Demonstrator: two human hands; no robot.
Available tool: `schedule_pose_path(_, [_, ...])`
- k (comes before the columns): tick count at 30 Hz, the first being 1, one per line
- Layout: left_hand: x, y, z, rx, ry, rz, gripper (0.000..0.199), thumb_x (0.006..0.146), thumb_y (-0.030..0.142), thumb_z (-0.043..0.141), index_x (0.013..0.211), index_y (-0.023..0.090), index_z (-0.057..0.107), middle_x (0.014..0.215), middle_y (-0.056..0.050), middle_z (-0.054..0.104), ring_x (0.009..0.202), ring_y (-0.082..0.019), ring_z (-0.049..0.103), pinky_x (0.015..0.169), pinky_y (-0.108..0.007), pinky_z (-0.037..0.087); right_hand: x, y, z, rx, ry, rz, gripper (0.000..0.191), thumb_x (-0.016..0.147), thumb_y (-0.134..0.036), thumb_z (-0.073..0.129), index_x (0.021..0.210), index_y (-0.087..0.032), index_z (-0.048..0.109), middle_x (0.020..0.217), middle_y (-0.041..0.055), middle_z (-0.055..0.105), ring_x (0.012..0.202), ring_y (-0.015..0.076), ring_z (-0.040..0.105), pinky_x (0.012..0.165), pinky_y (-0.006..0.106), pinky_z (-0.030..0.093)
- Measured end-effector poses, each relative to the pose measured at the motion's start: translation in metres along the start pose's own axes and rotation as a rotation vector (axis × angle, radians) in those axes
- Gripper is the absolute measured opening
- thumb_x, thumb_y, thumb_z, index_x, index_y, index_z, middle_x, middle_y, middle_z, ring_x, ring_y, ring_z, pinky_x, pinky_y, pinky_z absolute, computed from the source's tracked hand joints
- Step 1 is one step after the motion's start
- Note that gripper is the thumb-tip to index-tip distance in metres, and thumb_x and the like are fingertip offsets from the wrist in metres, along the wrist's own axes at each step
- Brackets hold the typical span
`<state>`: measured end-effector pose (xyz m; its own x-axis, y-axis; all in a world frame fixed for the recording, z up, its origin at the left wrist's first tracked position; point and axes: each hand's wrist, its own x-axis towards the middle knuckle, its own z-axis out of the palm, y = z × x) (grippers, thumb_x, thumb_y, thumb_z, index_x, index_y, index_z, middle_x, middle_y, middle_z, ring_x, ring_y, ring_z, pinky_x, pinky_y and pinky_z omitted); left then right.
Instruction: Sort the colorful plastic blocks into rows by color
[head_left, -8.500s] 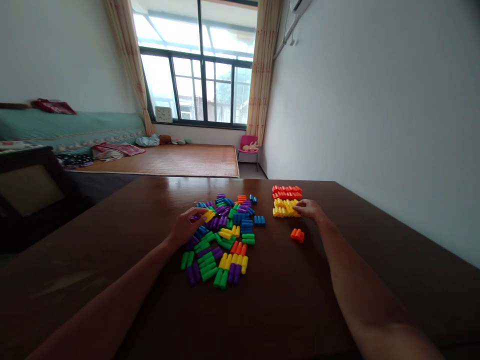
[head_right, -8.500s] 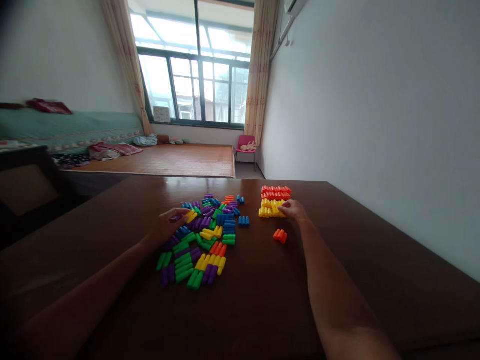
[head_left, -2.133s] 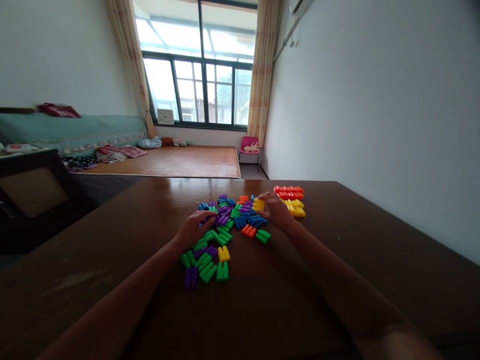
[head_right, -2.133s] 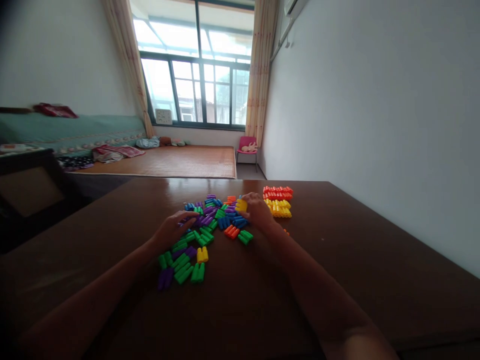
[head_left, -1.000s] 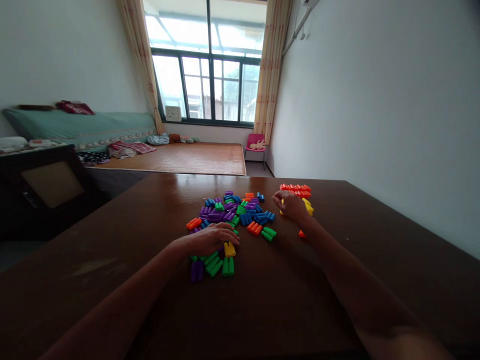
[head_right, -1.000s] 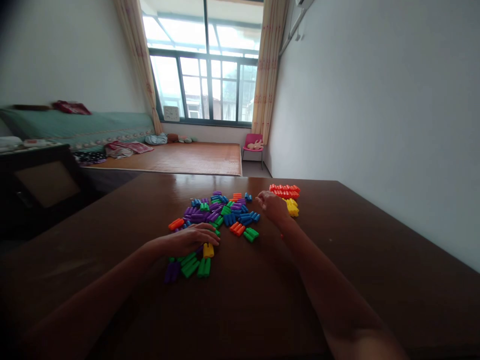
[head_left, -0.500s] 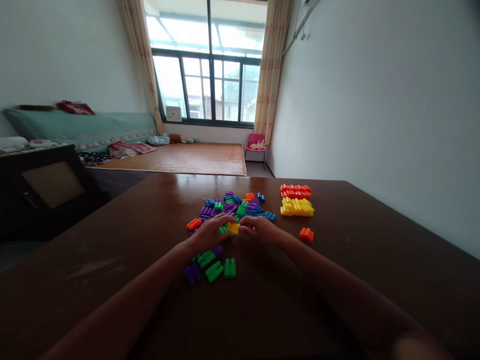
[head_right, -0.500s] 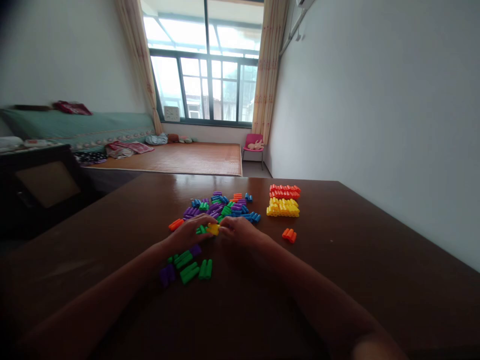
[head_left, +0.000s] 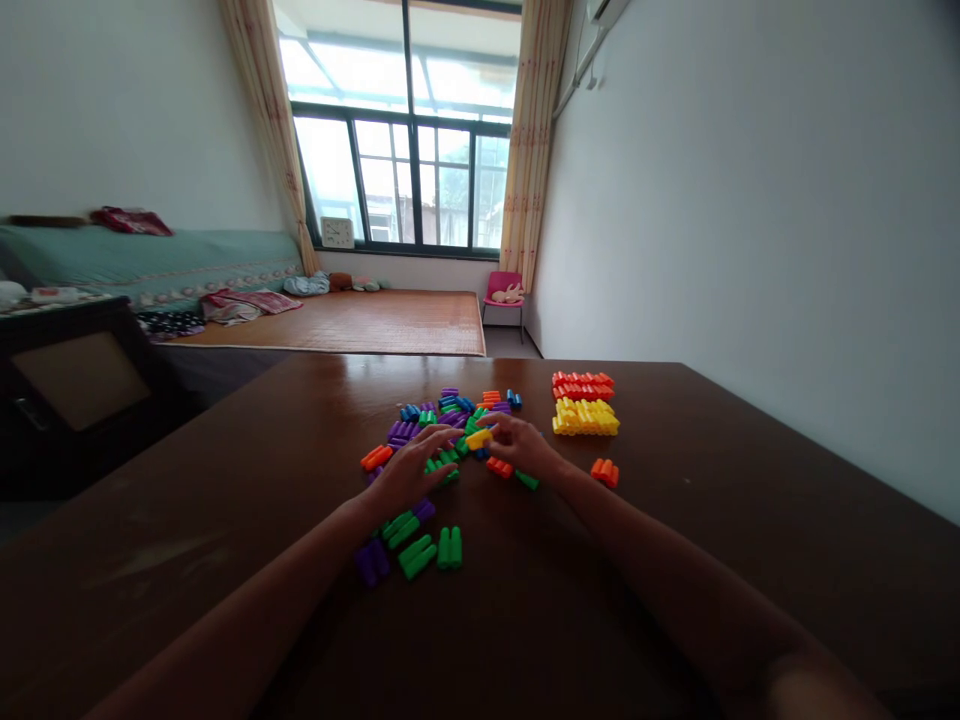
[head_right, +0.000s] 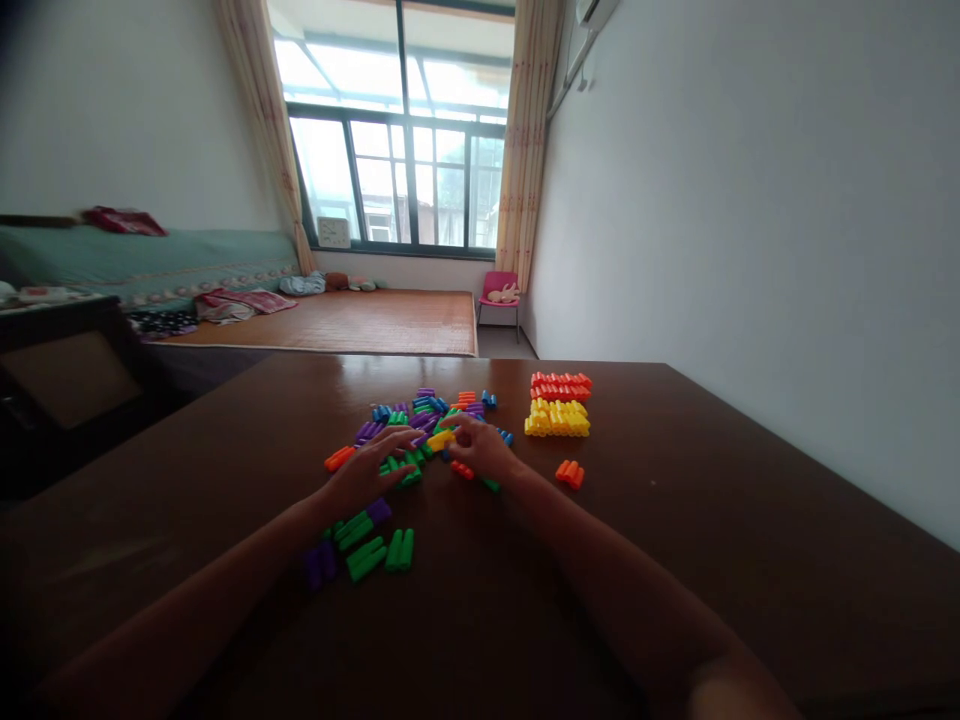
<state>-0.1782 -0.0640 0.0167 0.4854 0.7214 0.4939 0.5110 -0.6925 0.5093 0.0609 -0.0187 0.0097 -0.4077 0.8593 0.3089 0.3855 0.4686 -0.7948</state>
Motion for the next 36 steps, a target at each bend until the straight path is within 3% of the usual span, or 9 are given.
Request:
schedule_pose_path(5, [0.001,-0.014,-0.013,0.091,0.075,-0.017,0.033,0.09,0.033,0.051,0.121,0.022,0.058,0.123,-0.009,0.059,0.115,-0.023,0.056,0.099,-0.039,0.046,0.003,0.035,-0.094,-0.34,0.402,0.095,0.028,0.08,-0.029,0.058,0.104,-0.017,0.063,0.096,0.0051,0.067,0.08,0.0155,0.061,0.076,0.029,0.048])
schedule_pose_path(8, [0.002,-0.018,-0.014,0.106,0.088,-0.029,0.03,0.091,0.034,0.049,0.116,0.022,0.061,0.119,-0.007,0.062,0.113,-0.022,0.057,0.098,-0.036,0.046,-0.003,0.063,-0.134,-0.574,0.54,0.197,0.025,0.079,-0.025,0.058,0.102,-0.017,0.064,0.1,0.0075,0.067,0.081,0.0167,0.062,0.081,0.032,0.047])
schedule_pose_path(11, [0.001,-0.017,-0.012,0.105,0.071,-0.03,0.03,0.091,0.032,0.049,0.115,0.022,0.063,0.118,-0.007,0.064,0.112,-0.021,0.058,0.098,-0.036,0.046,-0.008,0.081,-0.148,-0.724,0.534,0.252,0.023,0.079,-0.024,0.06,0.101,-0.019,0.063,0.099,0.0064,0.067,0.084,0.0182,0.061,0.081,0.032,0.046])
schedule_pose_path(16, [0.001,-0.016,-0.012,0.104,0.05,-0.031,0.028,0.091,0.031,0.048,0.111,0.022,0.065,0.115,-0.007,0.065,0.11,-0.021,0.058,0.097,-0.036,0.047,-0.005,0.091,-0.143,-0.876,0.506,0.286,0.023,0.08,-0.021,0.057,0.101,-0.018,0.065,0.104,0.0089,0.066,0.093,0.0211,0.06,0.082,0.032,0.044])
schedule_pose_path(22, [0.0,-0.024,-0.012,0.073,0.056,-0.024,0.027,0.09,0.03,0.048,0.107,0.023,0.068,0.109,-0.006,0.068,0.106,-0.021,0.06,0.095,-0.037,0.047,-0.005,0.084,-0.15,-0.742,0.331,0.36,0.024,0.077,-0.026,0.061,0.098,-0.018,0.069,0.1,0.007,0.07,0.089,0.0192,0.063,0.081,0.029,0.045])
schedule_pose_path(27, [0.0,-0.026,-0.011,0.06,0.059,-0.01,0.026,0.09,0.029,0.047,0.104,0.023,0.069,0.107,-0.006,0.069,0.104,-0.02,0.061,0.094,-0.035,0.048,-0.009,0.062,-0.175,-0.562,0.367,0.347,0.027,0.082,-0.037,0.056,0.092,-0.017,0.07,0.089,0.0059,0.071,0.078,0.0172,0.064,0.071,0.027,0.047])
schedule_pose_path(29, [0.0,-0.026,-0.012,0.064,0.065,-0.011,0.026,0.09,0.03,0.047,0.103,0.023,0.069,0.106,-0.006,0.069,0.103,-0.02,0.061,0.094,-0.035,0.048,-0.012,0.051,-0.182,-0.5,0.223,0.388,0.029,0.076,-0.041,0.063,0.088,-0.016,0.069,0.082,0.0061,0.071,0.07,0.0167,0.064,0.064,0.026,0.047])
schedule_pose_path(33, [0.0,-0.028,-0.013,0.072,0.054,-0.012,0.027,0.09,0.031,0.047,0.102,0.023,0.07,0.103,-0.006,0.07,0.101,-0.02,0.061,0.092,-0.035,0.048,-0.023,0.031,-0.175,-0.4,-0.221,0.636,0.039,0.052,-0.04,0.082,0.082,-0.019,0.07,0.072,0.0042,0.07,0.058,0.0173,0.064,0.053,0.026,0.047])
schedule_pose_path(36, [0.0,-0.029,-0.013,0.08,0.038,-0.01,0.028,0.091,0.031,0.046,0.102,0.024,0.07,0.104,-0.005,0.07,0.1,-0.02,0.062,0.092,-0.035,0.048,-0.032,0.021,-0.162,-0.429,-0.344,0.759,0.047,0.043,-0.036,0.087,0.083,-0.018,0.069,0.062,0.0031,0.067,0.053,0.0191,0.063,0.05,0.028,0.048])
